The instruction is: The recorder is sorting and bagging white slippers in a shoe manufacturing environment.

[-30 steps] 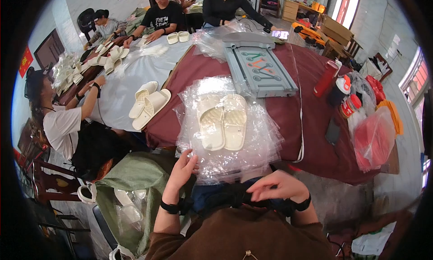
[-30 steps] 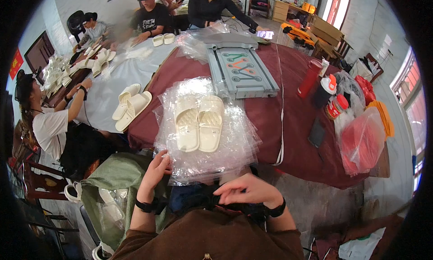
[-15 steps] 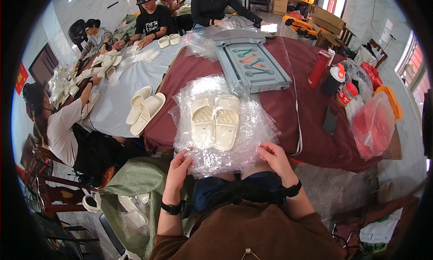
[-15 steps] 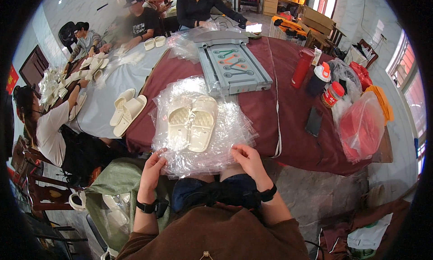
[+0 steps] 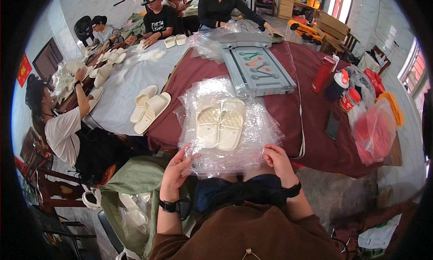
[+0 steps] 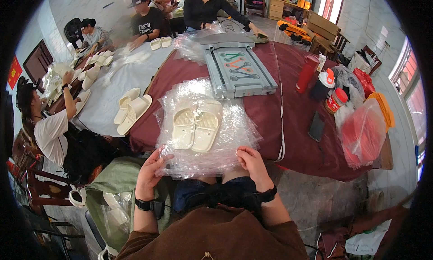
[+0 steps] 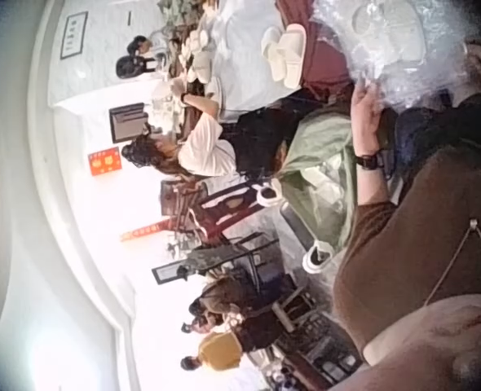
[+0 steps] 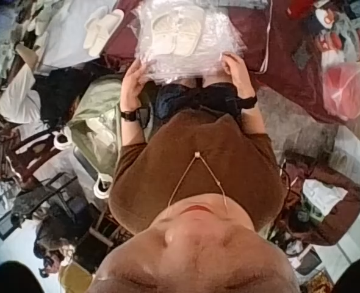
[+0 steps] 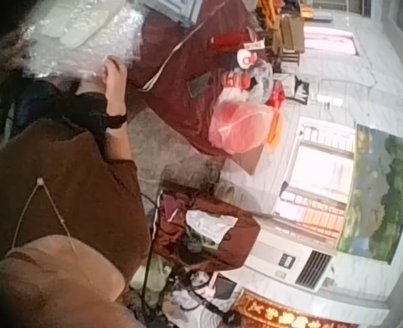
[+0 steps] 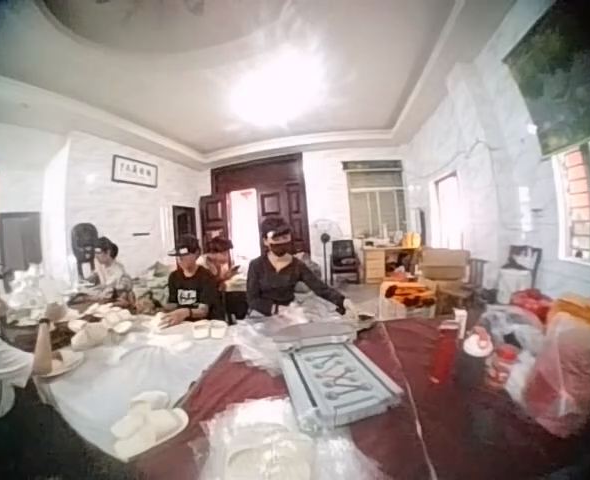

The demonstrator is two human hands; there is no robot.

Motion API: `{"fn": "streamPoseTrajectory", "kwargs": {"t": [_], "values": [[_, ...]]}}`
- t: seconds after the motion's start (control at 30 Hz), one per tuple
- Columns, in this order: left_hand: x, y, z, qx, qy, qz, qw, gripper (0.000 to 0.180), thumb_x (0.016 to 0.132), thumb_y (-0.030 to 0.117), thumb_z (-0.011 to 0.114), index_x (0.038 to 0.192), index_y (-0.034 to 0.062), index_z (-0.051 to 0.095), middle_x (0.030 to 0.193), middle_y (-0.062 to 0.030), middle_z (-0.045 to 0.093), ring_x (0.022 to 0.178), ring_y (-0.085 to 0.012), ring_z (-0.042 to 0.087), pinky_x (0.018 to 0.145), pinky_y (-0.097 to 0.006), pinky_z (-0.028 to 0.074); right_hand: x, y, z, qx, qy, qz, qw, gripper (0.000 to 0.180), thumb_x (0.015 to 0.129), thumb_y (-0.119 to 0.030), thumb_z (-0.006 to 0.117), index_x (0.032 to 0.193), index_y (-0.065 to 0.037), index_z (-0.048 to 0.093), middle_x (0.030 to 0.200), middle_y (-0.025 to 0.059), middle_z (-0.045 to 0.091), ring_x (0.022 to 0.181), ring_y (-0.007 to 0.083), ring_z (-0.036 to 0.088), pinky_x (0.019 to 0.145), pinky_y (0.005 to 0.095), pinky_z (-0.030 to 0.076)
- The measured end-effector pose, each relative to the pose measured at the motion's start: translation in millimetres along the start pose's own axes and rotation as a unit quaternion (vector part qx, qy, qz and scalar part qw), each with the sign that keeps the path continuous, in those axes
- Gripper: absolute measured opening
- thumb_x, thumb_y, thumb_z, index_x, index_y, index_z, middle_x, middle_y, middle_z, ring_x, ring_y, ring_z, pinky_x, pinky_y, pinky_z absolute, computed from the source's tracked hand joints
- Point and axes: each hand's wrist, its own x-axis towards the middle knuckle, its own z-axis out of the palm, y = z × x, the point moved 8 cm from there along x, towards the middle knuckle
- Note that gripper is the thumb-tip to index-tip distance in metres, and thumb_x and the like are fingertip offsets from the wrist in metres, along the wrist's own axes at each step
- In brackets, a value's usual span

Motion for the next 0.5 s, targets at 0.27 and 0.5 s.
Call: {"fn": "streamPoseTrajectory", "kwargs": {"t": [0.27,0.5], "values": [[-11,7,24,0.022,-0.116,-0.039,0.992,0.064,0.093,0.005,0.06,0.15,0.0039,0.032,0.134,-0.0227,0.057,0.067,-0.0056,0.054,0.057,-0.02,0.047,2,1,-17,0.065,0.035,-0.004,0.997,0.006,0.096,-0.013,0.055,0.097,-0.008,0.058,0.069,-0.0045,0.048,0.059,0.0042,0.044,0.049,0.0196,0.031],[-3,1,-7,0.394,0.003,0.035,0.918,0.027,0.094,0.012,0.064,0.119,-0.0003,0.065,0.098,-0.0013,0.068,0.075,-0.0071,0.057,0.07,-0.023,0.046,-19,-7,-5,-0.039,-0.027,-0.034,0.998,0.038,0.093,-0.014,0.065,0.126,0.0,0.054,0.087,0.0009,0.063,0.075,0.0063,0.056,0.063,0.0189,0.043]]}}
